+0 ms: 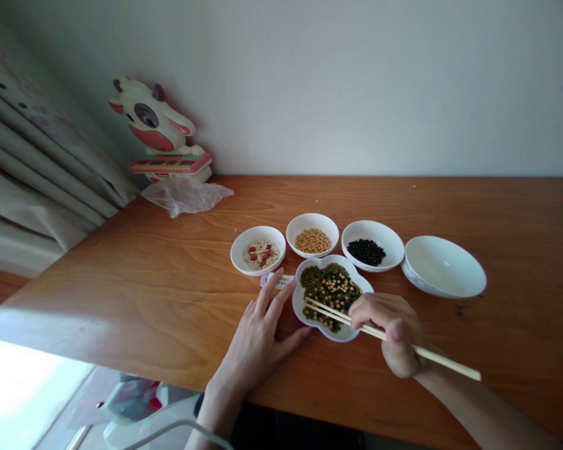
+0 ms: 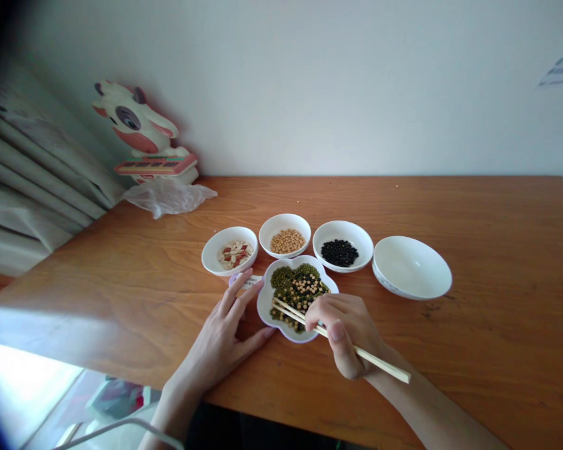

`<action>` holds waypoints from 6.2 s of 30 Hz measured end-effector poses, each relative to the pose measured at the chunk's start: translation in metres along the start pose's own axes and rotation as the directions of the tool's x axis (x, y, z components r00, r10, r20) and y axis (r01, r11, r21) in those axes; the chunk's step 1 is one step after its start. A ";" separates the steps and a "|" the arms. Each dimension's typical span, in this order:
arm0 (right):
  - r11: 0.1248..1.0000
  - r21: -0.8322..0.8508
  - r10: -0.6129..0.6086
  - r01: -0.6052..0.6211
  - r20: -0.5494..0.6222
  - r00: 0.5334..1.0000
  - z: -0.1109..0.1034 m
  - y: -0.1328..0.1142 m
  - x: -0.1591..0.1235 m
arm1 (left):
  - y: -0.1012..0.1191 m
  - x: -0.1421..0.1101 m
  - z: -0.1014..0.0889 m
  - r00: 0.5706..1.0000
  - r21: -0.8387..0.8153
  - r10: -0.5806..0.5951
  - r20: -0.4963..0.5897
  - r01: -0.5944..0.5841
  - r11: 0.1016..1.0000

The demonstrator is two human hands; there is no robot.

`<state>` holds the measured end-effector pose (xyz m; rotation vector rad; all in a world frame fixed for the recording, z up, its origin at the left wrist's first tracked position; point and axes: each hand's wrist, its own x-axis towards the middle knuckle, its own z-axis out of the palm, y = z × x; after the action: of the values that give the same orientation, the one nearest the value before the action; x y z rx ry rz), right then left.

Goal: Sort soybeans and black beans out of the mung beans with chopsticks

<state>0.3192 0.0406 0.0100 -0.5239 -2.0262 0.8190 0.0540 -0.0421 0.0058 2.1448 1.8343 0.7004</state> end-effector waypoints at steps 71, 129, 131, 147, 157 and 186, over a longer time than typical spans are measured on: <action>0.986 -0.097 0.122 -0.136 -0.141 0.983 -0.014 0.011 -0.001 | -0.005 -0.001 0.004 1.000 0.006 0.019 -0.013 -0.019 1.000; 0.973 -0.230 -0.074 0.005 -0.289 0.954 -0.026 0.030 0.012 | -0.006 -0.001 0.005 1.000 -0.015 0.009 0.000 -0.009 1.000; 0.974 -0.225 -0.063 -0.005 -0.290 0.955 -0.026 0.030 0.011 | -0.006 -0.001 0.005 1.000 -0.020 0.010 -0.003 -0.010 1.000; 0.982 -0.191 -0.019 0.003 -0.081 0.997 -0.022 0.016 0.005 | -0.005 -0.002 0.004 1.000 -0.017 0.000 0.006 0.000 1.000; 0.986 -0.143 0.064 -0.082 -0.130 0.989 -0.018 0.014 0.005 | -0.005 -0.002 0.005 1.000 -0.004 0.008 -0.006 -0.008 1.000; 0.992 -0.088 0.066 -0.091 -0.249 0.966 -0.019 0.016 0.003 | -0.005 -0.001 0.005 1.000 0.006 0.004 -0.004 -0.004 1.000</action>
<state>0.3344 0.0608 0.0078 -0.7298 -1.8328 0.6668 0.0516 -0.0416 -0.0012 2.1525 1.8374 0.7013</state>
